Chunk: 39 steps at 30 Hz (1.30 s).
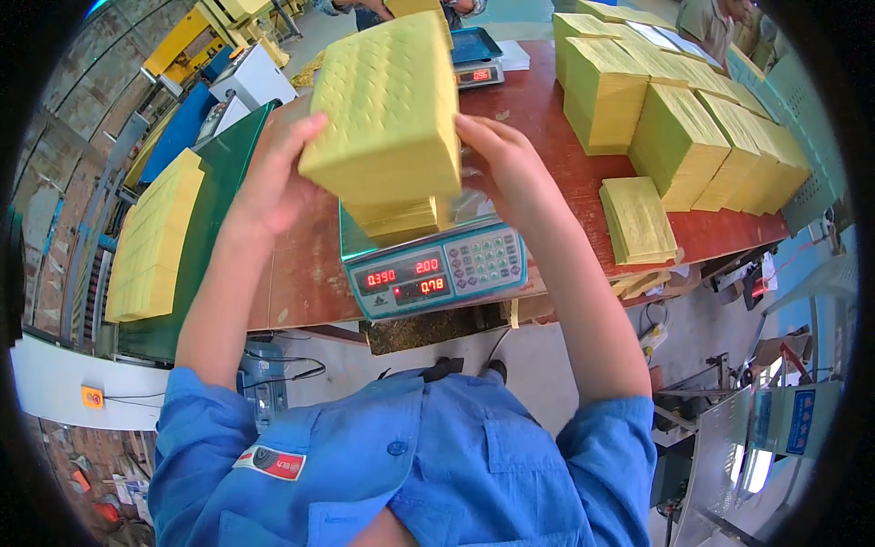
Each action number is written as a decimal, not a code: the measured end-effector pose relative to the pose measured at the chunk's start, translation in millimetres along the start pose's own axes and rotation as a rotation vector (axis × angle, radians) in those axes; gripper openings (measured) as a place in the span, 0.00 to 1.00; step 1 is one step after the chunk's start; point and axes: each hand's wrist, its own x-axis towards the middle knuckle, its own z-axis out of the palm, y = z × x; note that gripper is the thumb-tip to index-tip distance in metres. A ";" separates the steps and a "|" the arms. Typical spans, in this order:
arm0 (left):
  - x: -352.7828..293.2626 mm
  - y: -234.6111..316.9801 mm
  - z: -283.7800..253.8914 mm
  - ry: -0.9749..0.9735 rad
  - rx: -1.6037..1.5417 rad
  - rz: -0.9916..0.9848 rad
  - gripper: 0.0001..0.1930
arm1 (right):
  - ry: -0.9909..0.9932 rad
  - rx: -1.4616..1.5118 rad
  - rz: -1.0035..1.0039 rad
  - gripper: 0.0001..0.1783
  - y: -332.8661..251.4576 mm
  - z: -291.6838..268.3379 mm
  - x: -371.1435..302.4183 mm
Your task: Weighing stacks of yellow paper on digital scales and organizing them for packaging.
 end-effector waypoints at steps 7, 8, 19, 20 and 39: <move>20.1 -29.6 -49.2 0.258 -0.127 -0.234 0.35 | 0.001 -0.051 0.115 0.19 35.3 18.5 74.7; 21.9 -34.9 -52.7 0.262 -0.136 -0.271 0.36 | 0.033 -0.060 0.132 0.18 39.3 16.5 76.8; 21.0 -48.2 -58.2 0.223 -0.095 -0.283 0.37 | 0.072 -0.168 0.110 0.18 54.9 16.3 71.5; 21.0 -48.0 -58.7 0.223 -0.088 -0.287 0.37 | 0.090 -0.175 0.093 0.18 56.0 16.6 70.6; 38.7 -125.6 -71.0 0.428 -0.392 -0.134 0.34 | 0.246 -0.194 -0.085 0.33 84.2 8.5 89.1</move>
